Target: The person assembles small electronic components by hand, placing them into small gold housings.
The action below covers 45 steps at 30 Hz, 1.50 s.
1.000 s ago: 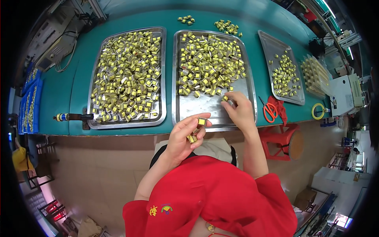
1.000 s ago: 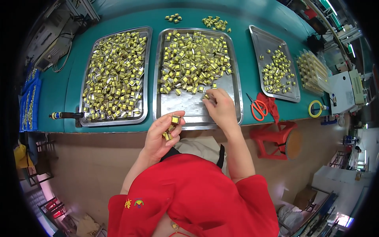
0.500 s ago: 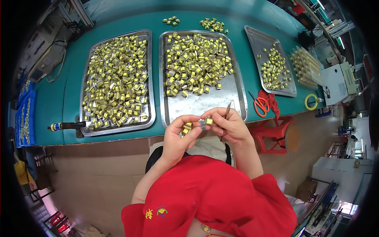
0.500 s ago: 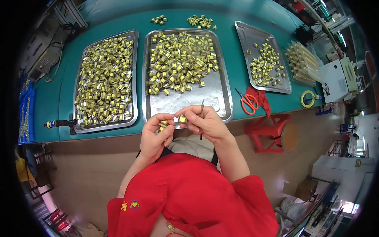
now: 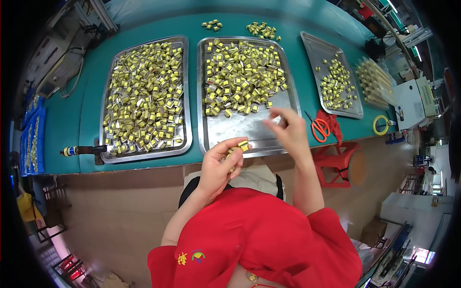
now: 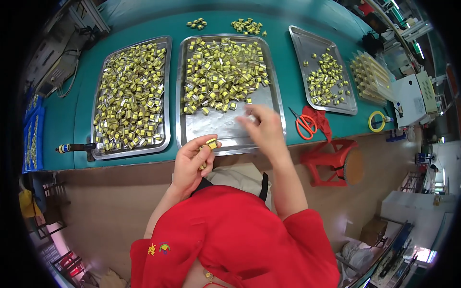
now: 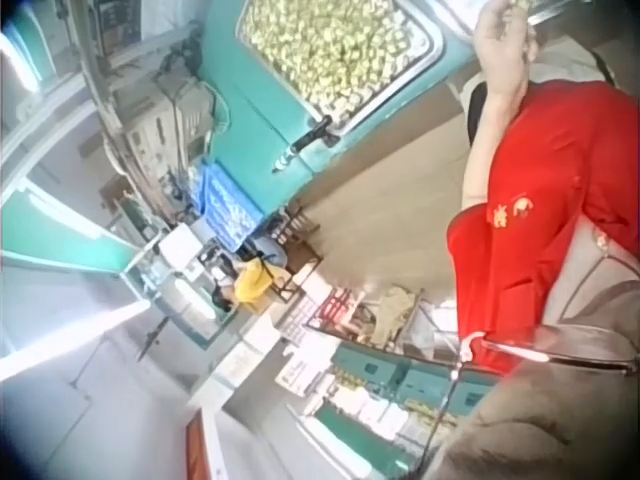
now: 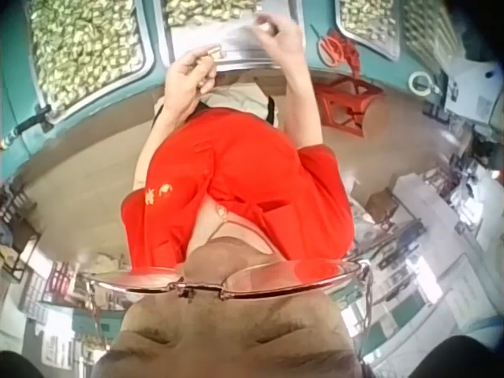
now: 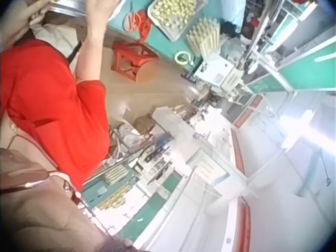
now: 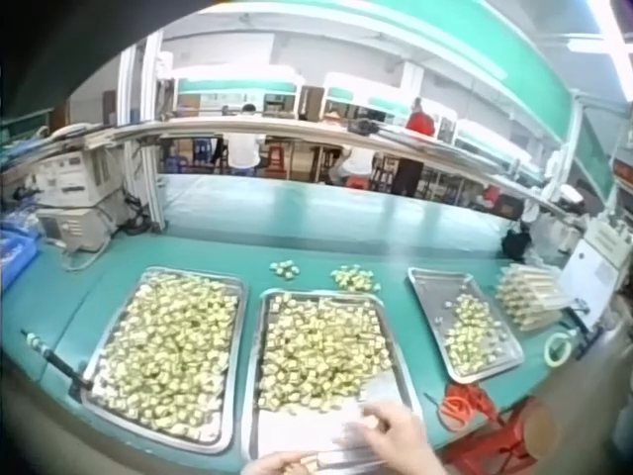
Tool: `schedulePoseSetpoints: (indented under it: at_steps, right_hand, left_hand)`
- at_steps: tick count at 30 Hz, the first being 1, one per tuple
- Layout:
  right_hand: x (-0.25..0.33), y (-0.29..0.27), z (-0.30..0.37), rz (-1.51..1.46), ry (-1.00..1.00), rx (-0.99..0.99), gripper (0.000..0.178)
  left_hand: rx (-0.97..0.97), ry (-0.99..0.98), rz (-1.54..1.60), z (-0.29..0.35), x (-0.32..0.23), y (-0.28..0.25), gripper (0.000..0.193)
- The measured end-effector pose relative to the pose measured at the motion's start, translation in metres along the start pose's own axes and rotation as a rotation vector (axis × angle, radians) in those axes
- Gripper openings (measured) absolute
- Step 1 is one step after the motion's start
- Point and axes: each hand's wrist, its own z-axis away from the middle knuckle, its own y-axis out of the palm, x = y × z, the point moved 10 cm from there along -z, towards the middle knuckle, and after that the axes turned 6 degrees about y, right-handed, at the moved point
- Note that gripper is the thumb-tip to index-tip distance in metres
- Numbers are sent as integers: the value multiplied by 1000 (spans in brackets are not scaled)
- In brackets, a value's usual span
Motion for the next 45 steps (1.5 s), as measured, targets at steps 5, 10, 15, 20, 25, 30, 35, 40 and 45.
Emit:
schedulePoseSetpoints:
  at_steps: [5,10,15,20,25,30,35,40,45]
  right_hand:
    - [-20,4,-27,276,-38,-43,31]
    - [-28,11,-31,310,-109,-67,29]
    - [-29,13,-11,17,156,193,29]
    - [-17,25,19,-625,207,341,30]
    - [-9,42,36,-816,405,539,27]
    - [-1,54,38,-760,364,505,28]
    - [-18,40,45,-761,403,459,26]
    - [-22,44,44,-797,389,484,25]
    - [-16,49,42,-818,373,527,27]
  left_hand:
    - [93,-55,262,-2,0,11,31]
    - [87,-101,367,-2,5,9,31]
    - [81,13,107,0,-4,6,30]
    - [106,103,-94,-3,-11,8,29]
    - [132,143,-182,-5,-15,9,28]
    - [-8,103,-221,5,-18,-7,29]
    - [-396,536,-560,-2,-111,-68,25]
    - [-919,966,-1261,29,-224,-116,21]
    - [-1138,856,-1563,31,-234,-172,23]
